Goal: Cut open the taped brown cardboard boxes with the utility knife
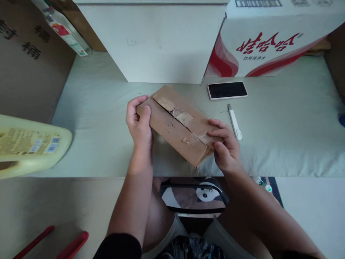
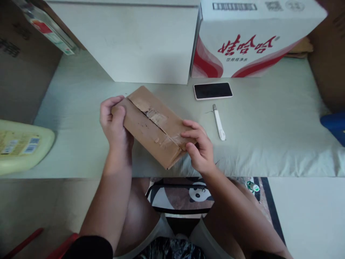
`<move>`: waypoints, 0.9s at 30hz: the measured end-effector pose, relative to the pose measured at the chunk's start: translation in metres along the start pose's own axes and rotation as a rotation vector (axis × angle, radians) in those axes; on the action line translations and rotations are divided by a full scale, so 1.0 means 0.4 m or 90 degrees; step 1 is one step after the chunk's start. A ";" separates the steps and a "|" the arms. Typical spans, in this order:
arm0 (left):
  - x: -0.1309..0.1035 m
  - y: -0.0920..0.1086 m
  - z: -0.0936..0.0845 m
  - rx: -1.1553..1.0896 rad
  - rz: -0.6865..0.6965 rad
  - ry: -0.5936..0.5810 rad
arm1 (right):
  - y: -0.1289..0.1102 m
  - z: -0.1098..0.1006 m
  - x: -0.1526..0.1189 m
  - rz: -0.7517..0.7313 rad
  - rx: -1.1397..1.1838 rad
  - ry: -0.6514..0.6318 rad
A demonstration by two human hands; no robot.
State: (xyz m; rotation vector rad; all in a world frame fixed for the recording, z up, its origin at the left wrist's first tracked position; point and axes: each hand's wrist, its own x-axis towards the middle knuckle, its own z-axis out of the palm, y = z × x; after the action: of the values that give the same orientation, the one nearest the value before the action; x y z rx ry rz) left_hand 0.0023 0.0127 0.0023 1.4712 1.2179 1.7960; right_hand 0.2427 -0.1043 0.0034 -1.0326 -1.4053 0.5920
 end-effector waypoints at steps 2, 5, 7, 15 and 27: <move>0.001 0.004 -0.007 0.061 0.048 -0.021 | 0.002 0.002 0.003 -0.013 0.014 0.000; -0.004 0.023 -0.012 0.174 0.128 -0.058 | 0.003 0.003 0.008 -0.015 0.000 0.004; -0.012 0.044 -0.013 0.224 0.166 -0.092 | 0.001 0.004 0.010 -0.012 -0.015 0.005; -0.021 0.085 -0.020 0.275 0.132 -0.177 | 0.008 0.004 0.003 -0.012 0.047 0.006; 0.038 0.039 -0.088 0.039 -0.069 0.051 | 0.033 -0.007 0.016 0.229 0.124 -0.165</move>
State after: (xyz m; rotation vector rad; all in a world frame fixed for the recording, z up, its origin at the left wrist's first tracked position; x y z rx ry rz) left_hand -0.0332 0.0069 0.0230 1.3499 1.3765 1.7736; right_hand 0.2491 -0.0934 -0.0042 -1.0867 -1.3578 1.1385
